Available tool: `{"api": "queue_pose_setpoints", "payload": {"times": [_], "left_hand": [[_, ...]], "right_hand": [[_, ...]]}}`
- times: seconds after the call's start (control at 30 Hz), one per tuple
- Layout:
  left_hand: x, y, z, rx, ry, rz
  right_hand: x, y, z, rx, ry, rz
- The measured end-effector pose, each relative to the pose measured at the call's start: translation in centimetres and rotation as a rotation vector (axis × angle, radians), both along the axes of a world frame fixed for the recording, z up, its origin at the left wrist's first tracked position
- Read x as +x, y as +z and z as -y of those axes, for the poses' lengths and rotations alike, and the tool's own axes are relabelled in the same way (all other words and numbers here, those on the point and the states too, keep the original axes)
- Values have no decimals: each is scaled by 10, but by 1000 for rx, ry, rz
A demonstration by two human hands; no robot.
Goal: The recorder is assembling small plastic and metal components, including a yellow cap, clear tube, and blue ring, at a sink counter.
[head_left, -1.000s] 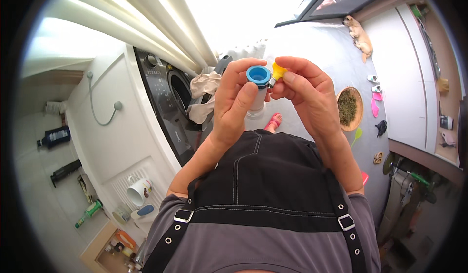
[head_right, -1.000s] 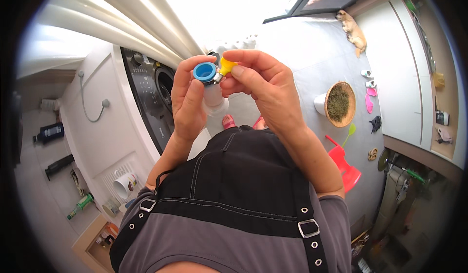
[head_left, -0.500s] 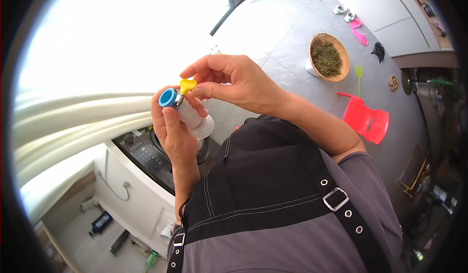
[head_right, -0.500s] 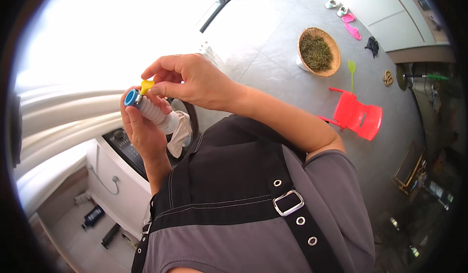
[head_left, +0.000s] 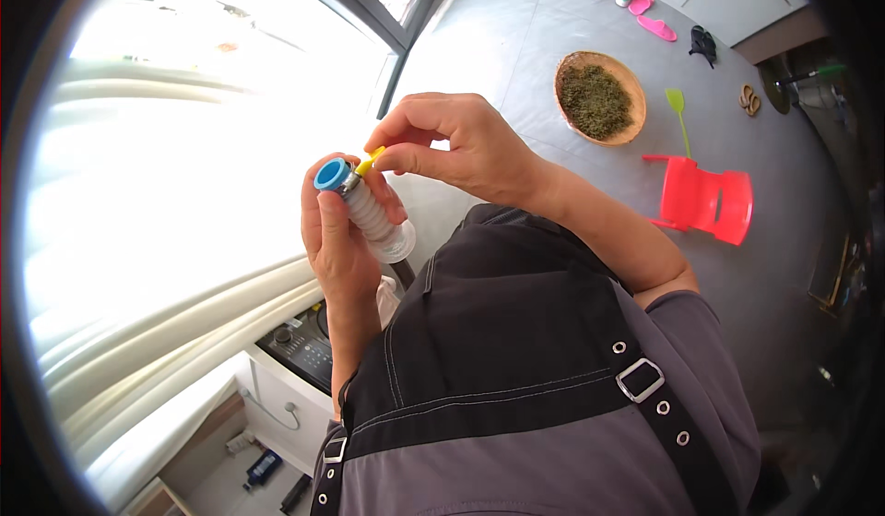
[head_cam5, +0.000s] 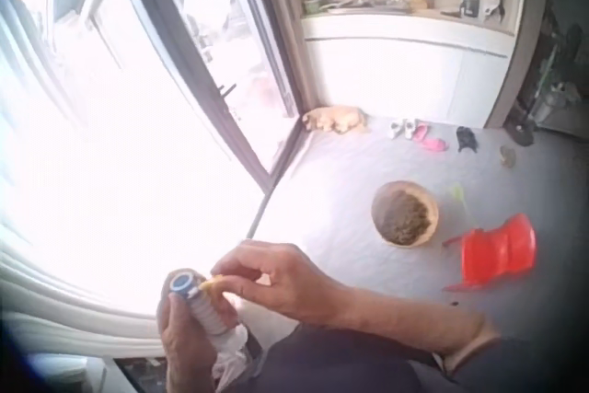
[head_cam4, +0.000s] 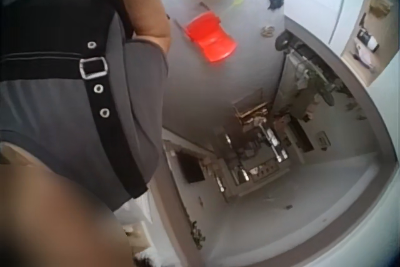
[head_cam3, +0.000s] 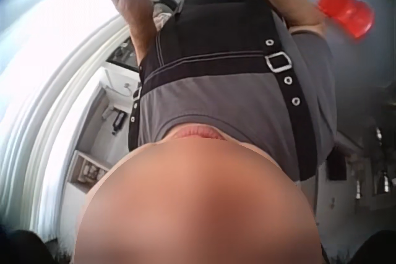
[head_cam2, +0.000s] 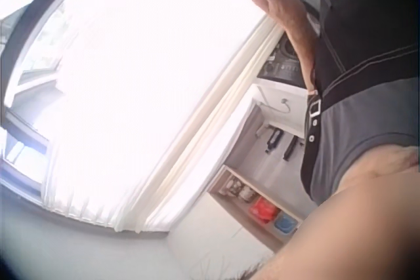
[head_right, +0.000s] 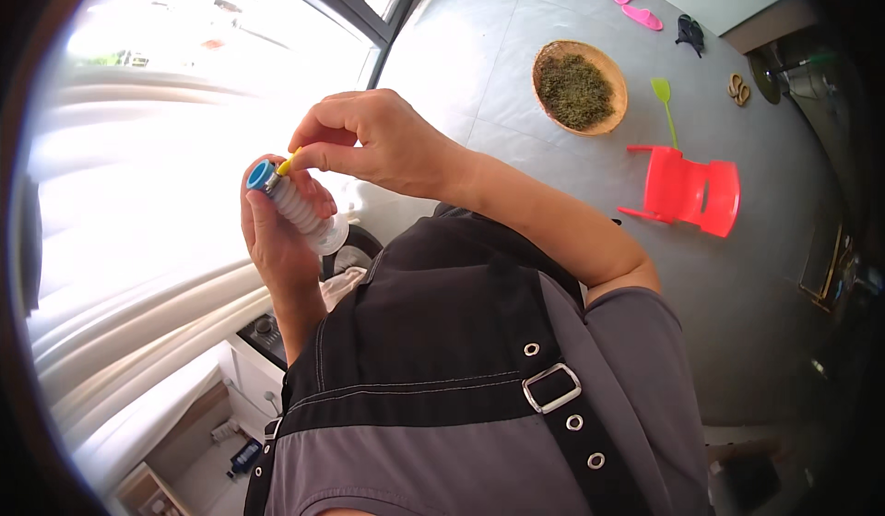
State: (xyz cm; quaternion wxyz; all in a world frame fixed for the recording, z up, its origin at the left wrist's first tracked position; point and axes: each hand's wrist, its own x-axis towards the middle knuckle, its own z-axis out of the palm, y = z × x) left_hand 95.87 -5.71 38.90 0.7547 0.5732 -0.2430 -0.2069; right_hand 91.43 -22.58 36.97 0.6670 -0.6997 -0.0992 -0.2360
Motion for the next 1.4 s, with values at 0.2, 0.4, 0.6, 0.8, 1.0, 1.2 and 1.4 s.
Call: {"api": "queue_pose_setpoints", "payload": {"times": [0.2,0.4,0.6,0.8,1.0,1.2,1.4], "left_hand": [[12,1,40,65,-113,26],[41,-4,76,82,-213,-30],[89,-11,99,116,-283,-176],[159,-30,117,17,-397,-325],[224,-47,147,6,-512,-321],[249,-69,183,46,-627,-405],[249,-93,220,23,-737,-516]], "right_hand": [[-4,0,33,310,97,-207],[8,-9,51,181,-208,-80],[39,-15,80,-258,-354,64],[99,-25,96,-362,-436,87],[155,-33,119,-434,-525,-16],[165,-43,135,11,-415,-378],[156,-54,164,374,-359,-576]]}}
